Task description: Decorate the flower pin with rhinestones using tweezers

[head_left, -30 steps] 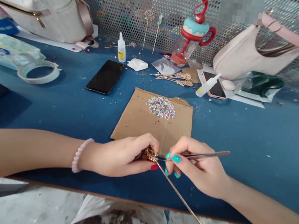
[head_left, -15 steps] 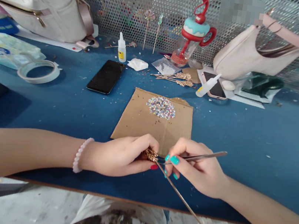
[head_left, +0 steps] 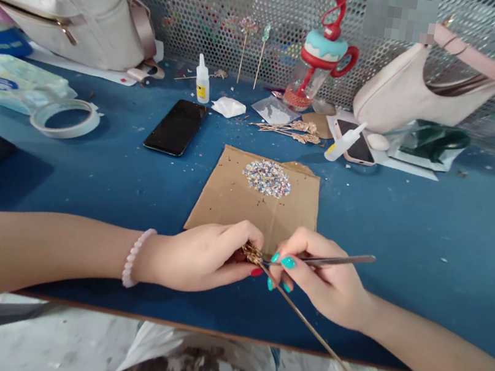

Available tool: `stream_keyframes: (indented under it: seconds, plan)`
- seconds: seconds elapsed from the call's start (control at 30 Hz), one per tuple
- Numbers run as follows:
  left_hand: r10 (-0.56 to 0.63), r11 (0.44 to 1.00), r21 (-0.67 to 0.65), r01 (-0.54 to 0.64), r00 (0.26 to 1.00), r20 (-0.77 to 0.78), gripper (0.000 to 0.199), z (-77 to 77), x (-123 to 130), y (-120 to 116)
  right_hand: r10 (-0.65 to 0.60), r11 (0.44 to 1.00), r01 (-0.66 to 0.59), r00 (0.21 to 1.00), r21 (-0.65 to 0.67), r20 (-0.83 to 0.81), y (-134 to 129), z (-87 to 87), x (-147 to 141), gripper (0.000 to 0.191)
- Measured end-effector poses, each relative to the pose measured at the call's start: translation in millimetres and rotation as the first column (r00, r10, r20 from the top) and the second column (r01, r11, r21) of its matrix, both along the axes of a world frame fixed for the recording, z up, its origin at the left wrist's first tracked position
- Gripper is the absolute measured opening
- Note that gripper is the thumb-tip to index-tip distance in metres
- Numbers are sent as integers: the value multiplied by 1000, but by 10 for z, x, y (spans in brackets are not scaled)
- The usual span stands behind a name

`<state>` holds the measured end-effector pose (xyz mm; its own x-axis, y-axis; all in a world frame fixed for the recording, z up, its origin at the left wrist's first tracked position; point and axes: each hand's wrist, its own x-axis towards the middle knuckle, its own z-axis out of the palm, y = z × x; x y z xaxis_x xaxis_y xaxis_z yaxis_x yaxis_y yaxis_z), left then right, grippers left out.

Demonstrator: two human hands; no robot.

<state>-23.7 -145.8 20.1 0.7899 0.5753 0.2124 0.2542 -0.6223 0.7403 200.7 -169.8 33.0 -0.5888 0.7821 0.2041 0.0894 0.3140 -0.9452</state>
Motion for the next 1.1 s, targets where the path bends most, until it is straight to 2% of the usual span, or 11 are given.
stream_keyframes:
  seconds: [0.33,0.77,1.1]
  plan:
    - [8,999,39,-8,1000,-3,13,-7,4,4,-11,999,12,1000,48,-21,6,-34,0,15]
    - [7,1000,11,-7,1000,8,11,1,14,5,-3,993,1,1000,116,13,1,-53,17,12]
    - [-35,994,-102,39,999,39,12,15,7,1,-1,987,-7,999,161,53,4,-36,29,13]
